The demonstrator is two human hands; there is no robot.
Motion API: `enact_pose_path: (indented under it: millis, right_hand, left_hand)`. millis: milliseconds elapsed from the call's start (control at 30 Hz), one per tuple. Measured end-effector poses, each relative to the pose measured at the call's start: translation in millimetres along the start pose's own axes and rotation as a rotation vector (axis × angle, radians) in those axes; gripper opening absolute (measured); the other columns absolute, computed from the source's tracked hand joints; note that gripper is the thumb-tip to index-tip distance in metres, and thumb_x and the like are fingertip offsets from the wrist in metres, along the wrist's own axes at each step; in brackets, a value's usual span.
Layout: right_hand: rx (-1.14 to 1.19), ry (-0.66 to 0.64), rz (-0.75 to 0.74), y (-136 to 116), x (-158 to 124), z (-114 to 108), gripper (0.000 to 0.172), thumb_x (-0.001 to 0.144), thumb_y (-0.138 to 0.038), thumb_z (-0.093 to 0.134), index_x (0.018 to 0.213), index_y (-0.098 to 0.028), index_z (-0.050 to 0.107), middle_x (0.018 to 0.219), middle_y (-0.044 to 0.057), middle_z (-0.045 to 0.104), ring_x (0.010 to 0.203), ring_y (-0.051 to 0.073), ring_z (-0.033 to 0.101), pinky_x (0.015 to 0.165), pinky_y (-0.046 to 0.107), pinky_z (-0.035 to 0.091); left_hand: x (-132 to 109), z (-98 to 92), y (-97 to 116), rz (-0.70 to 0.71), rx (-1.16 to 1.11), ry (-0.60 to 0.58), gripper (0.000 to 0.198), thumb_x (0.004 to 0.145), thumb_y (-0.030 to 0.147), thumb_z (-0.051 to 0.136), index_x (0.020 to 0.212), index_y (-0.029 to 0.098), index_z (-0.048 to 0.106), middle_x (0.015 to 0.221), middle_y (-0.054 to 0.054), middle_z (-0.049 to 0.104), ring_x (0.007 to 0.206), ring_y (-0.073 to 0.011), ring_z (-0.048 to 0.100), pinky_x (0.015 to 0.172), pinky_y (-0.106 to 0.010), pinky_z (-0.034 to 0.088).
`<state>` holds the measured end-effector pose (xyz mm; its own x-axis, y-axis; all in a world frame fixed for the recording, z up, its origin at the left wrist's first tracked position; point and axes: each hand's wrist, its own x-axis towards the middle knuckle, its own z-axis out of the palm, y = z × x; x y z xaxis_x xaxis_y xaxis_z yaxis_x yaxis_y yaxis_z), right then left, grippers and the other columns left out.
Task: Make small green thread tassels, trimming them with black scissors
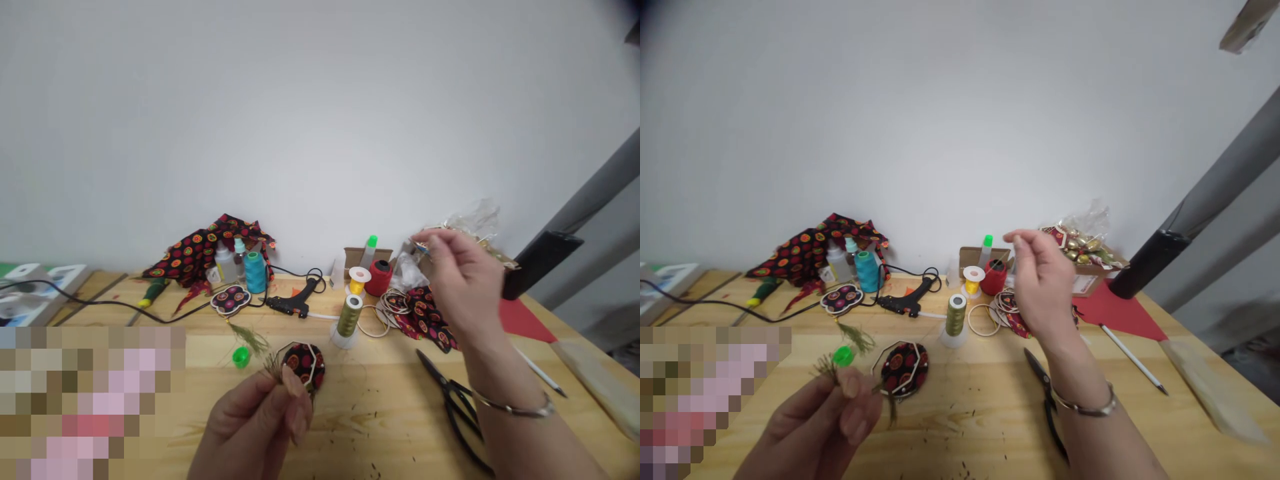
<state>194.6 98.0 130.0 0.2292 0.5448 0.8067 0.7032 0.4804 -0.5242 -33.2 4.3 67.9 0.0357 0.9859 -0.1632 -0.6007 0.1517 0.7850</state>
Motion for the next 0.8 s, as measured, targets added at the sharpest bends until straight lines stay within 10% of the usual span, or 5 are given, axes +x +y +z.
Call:
enact_pose_path:
  millis: [167, 333, 400, 600, 800]
  right_hand:
    - [-0.098, 0.113, -0.006, -24.2, -12.4, -45.1, 0.018, 0.091, -0.024, 0.051, 0.097, -0.023, 0.068, 0.092, 0.004, 0.069, 0.084, 0.020, 0.063, 0.077, 0.034, 0.048]
    - [-0.094, -0.872, -0.201, -2.9, -62.2, -75.4, 0.030, 0.077, -0.012, 0.059, 0.102, -0.028, 0.066, 0.098, 0.004, 0.071, 0.088, 0.022, 0.065, 0.070, 0.031, 0.051]
    - [-0.106, -1.067, -0.141, 6.7, -82.0, -78.1, 0.038, 0.072, -0.009, 0.065, 0.104, -0.030, 0.067, 0.095, 0.002, 0.073, 0.082, 0.022, 0.068, 0.066, 0.030, 0.052]
    - [0.168, -0.803, 0.232, -13.1, -100.8, -47.1, 0.019, 0.089, -0.022, 0.052, 0.087, -0.024, 0.071, 0.088, 0.004, 0.073, 0.083, 0.020, 0.067, 0.072, 0.031, 0.053]
    - [0.756, -0.662, 0.585, -41.8, -116.4, 2.4, 0.026, 0.091, -0.020, 0.050, 0.109, -0.027, 0.068, 0.108, 0.002, 0.072, 0.104, 0.017, 0.064, 0.092, 0.033, 0.049]
  left_hand:
    - [3.4, -5.0, -4.7, -0.009, 0.031, 0.028, 0.022, 0.071, 0.029, 0.077, 0.056, 0.017, 0.066, 0.052, 0.002, 0.055, 0.053, -0.0098, 0.047, 0.054, -0.020, 0.040]
    - [10.3, -14.4, -11.3, -0.004, 0.092, 0.063, 0.018, 0.069, 0.030, 0.078, 0.060, 0.017, 0.069, 0.055, 0.003, 0.059, 0.054, -0.0085, 0.047, 0.052, -0.016, 0.041]
    - [13.0, -15.4, -14.2, 0.005, 0.172, 0.092, 0.013, 0.068, 0.031, 0.078, 0.066, 0.018, 0.073, 0.063, 0.000, 0.065, 0.060, -0.0100, 0.051, 0.055, -0.016, 0.042]
    - [15.8, -0.7, -22.3, 0.155, 0.397, 0.067, 0.007, 0.072, 0.025, 0.074, 0.066, 0.022, 0.076, 0.131, -0.001, 0.056, 0.113, -0.0205, 0.050, 0.086, -0.022, 0.043]
    - [14.2, 2.2, -32.0, 0.200, 0.474, -0.014, 0.007, 0.076, 0.025, 0.071, 0.075, 0.027, 0.077, 0.147, 0.006, 0.039, 0.117, -0.0195, 0.046, 0.096, -0.024, 0.038]
